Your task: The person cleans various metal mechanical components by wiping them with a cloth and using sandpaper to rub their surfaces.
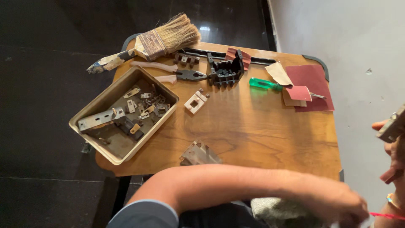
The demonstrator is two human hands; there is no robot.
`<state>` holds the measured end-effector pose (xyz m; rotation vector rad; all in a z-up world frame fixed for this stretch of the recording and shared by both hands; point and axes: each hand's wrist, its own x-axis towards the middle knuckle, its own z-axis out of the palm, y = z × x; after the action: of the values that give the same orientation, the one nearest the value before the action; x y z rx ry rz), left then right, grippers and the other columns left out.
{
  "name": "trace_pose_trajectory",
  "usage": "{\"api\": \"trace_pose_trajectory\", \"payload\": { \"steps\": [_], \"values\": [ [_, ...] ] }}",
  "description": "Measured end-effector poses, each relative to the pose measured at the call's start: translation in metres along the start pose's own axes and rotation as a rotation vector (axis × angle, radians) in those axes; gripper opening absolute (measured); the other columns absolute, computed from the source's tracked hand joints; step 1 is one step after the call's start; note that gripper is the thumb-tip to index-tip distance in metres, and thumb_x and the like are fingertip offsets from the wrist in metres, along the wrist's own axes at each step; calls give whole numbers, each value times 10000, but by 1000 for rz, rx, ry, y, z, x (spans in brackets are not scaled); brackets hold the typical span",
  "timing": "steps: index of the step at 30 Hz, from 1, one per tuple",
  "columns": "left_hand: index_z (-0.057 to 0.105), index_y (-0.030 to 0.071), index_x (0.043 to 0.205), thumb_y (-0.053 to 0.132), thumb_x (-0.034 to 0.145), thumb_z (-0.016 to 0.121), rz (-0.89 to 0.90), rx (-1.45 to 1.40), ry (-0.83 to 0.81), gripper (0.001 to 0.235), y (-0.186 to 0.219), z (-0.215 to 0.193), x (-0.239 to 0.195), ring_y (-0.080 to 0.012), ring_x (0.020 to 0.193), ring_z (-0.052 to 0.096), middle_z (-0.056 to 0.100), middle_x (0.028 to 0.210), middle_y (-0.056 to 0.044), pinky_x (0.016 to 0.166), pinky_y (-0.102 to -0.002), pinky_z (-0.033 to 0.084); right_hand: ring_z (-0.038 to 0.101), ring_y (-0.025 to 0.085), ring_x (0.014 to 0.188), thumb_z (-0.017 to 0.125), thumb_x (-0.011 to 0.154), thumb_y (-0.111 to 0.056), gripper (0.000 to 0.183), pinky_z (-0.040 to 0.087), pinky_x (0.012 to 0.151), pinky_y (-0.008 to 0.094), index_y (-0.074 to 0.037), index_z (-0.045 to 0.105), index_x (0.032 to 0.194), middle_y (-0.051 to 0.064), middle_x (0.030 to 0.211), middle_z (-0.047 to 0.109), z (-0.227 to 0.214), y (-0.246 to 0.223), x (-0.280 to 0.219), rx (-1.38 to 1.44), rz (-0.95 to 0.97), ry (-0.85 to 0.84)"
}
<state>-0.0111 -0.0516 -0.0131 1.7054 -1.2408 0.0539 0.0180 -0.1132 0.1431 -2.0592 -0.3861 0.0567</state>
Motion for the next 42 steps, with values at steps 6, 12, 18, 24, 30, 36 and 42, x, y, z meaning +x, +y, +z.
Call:
{"api": "trace_pose_trajectory", "payload": {
  "steps": [6, 12, 18, 24, 30, 36, 42],
  "values": [
    [630, 89, 1237, 219, 793, 720, 158, -79, 46, 471, 88, -56, -60, -336, 1061, 712, 747, 1119, -136, 929, -394, 576, 382, 53, 417, 484, 1064, -130, 393, 317, 286, 247, -4, 543, 1432, 100, 907, 719, 23, -26, 1, -26, -1, -66],
    [697, 51, 1205, 181, 948, 783, -539, 263, 948, 301, 183, -152, -133, -128, 747, 715, 751, 938, -72, 688, -265, 604, 344, 29, 424, 542, 997, -118, 338, 231, 317, 240, -35, 557, 1324, 42, 732, 695, 84, -52, -1, 260, 155, -218],
    [670, -13, 1209, 266, 832, 843, -723, 185, 908, 500, 178, -166, -164, -112, 681, 696, 705, 816, -71, 631, -269, 580, 337, 52, 372, 589, 996, -182, 312, 222, 334, 253, -33, 508, 1258, -35, 491, 430, 134, -15, 5, 521, 234, -531],
    [744, -29, 1047, 173, 862, 732, -860, 149, 983, 275, 166, -170, -181, -140, 652, 705, 728, 746, -97, 616, -291, 571, 378, 38, 438, 628, 1007, -174, 227, 271, 365, 232, -33, 632, 1184, -3, 767, 715, 148, -11, 15, 463, 248, -514],
    [739, -42, 998, 162, 836, 724, -924, 293, 960, 261, 162, -182, -183, -268, 702, 751, 740, 783, -180, 663, -347, 585, 380, 44, 435, 699, 911, -137, 99, 288, 294, 276, -52, 652, 894, -27, 628, 518, 129, -45, 15, 162, 280, -315],
    [734, -3, 1034, 127, 836, 737, -715, 464, 952, 237, 148, -176, -183, -322, 826, 746, 740, 927, -171, 744, -381, 602, 401, 0, 573, 775, 878, -79, 152, 309, 466, 219, -37, 645, 810, -68, 648, 519, 154, -20, 12, 132, -196, -479],
    [722, 44, 1090, 69, 866, 729, -754, 518, 850, 225, 158, -177, -190, -323, 732, 714, 681, 940, -138, 664, -396, 589, 448, -16, 574, 744, 832, -69, 185, 381, 483, 208, -40, 589, 929, -70, 656, 529, 155, -22, 16, 116, -199, -340]
  ]
}}
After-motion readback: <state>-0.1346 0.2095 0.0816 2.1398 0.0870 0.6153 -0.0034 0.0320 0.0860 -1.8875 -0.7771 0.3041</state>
